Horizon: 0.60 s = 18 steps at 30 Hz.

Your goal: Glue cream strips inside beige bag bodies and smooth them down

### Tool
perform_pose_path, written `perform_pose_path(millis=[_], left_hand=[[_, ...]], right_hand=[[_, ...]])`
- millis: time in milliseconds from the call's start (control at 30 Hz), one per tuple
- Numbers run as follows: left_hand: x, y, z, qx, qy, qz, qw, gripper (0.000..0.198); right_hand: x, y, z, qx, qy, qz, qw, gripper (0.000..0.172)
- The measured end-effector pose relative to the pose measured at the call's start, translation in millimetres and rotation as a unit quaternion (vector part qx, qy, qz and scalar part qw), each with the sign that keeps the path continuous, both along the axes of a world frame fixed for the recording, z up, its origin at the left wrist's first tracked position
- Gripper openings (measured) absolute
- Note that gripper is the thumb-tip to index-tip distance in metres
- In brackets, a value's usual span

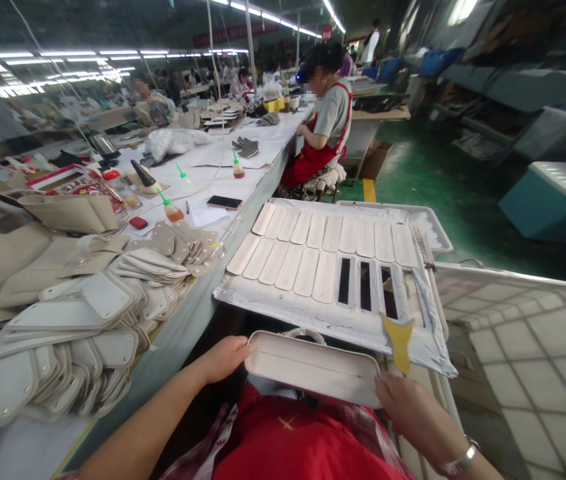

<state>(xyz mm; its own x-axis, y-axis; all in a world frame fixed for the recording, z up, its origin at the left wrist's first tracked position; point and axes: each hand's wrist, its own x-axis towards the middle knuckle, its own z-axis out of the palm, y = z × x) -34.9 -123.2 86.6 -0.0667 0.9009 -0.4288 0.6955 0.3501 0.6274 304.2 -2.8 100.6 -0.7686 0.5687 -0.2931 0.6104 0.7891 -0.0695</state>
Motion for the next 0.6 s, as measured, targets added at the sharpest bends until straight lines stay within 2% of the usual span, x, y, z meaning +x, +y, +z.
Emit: perform_pose_path(millis=[100, 200, 333, 433, 600], left_hand=[[5.0, 1.7, -1.9, 0.023, 0.022, 0.025, 0.999, 0.035], [5.1, 5.6, -3.4, 0.021, -0.006, 0.031, 0.999, 0.033], [-0.5, 5.3, -5.7, -0.009, -0.095, 0.046, 0.994, 0.037], [-3.9, -1.3, -10.1, -0.046, -0.187, 0.068, 0.979, 0.046], [-4.4, -8.1, -23.9, -0.052, -0.282, 0.117, 0.951, 0.050]], right_hand=[[-1.4, -0.4, 0.5, -0.010, 0.017, -0.030, 0.999, 0.019], [-1.8, -0.4, -0.2, -0.018, 0.021, -0.059, 0.998, 0.017], [1.3, 1.4, -2.7, -0.005, 0.015, -0.018, 1.000, 0.018], [3.5, 2.9, -3.6, -0.001, 0.008, 0.009, 1.000, 0.020], [1.7, 3.5, -1.7, -0.043, 0.022, -0.057, 0.997, 0.018]])
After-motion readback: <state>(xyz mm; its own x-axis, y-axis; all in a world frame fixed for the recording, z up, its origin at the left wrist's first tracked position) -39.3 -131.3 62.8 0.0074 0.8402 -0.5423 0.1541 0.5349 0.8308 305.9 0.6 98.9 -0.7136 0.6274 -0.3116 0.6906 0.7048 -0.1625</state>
